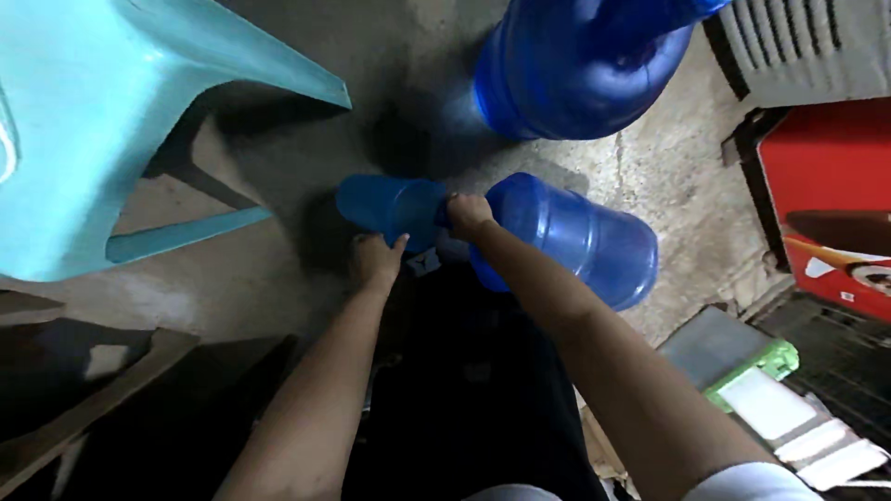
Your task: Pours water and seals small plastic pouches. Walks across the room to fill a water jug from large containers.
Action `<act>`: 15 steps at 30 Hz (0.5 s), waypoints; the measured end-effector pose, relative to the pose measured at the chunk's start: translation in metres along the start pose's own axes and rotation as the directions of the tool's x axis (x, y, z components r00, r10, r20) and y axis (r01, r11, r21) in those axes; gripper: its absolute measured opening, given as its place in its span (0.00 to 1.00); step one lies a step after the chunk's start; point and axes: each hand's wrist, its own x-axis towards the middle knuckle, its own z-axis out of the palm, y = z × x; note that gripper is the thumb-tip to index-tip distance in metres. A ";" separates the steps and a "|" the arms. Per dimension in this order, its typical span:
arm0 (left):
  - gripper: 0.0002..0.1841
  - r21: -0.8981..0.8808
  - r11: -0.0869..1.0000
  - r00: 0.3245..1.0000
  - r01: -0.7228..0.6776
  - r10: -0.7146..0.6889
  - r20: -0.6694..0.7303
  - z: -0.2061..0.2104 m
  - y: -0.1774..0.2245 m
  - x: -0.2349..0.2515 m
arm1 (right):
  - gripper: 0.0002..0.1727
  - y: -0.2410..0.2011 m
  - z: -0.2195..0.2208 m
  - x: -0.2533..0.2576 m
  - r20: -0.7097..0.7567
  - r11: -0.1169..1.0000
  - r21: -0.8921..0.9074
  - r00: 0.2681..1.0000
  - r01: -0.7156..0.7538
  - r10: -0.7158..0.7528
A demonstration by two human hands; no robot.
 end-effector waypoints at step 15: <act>0.27 0.050 0.999 1.000 0.001 -0.002 0.021 0.004 -0.007 0.050 | 0.34 -0.023 0.006 0.049 0.115 0.995 -0.016 0.989 -0.096 0.097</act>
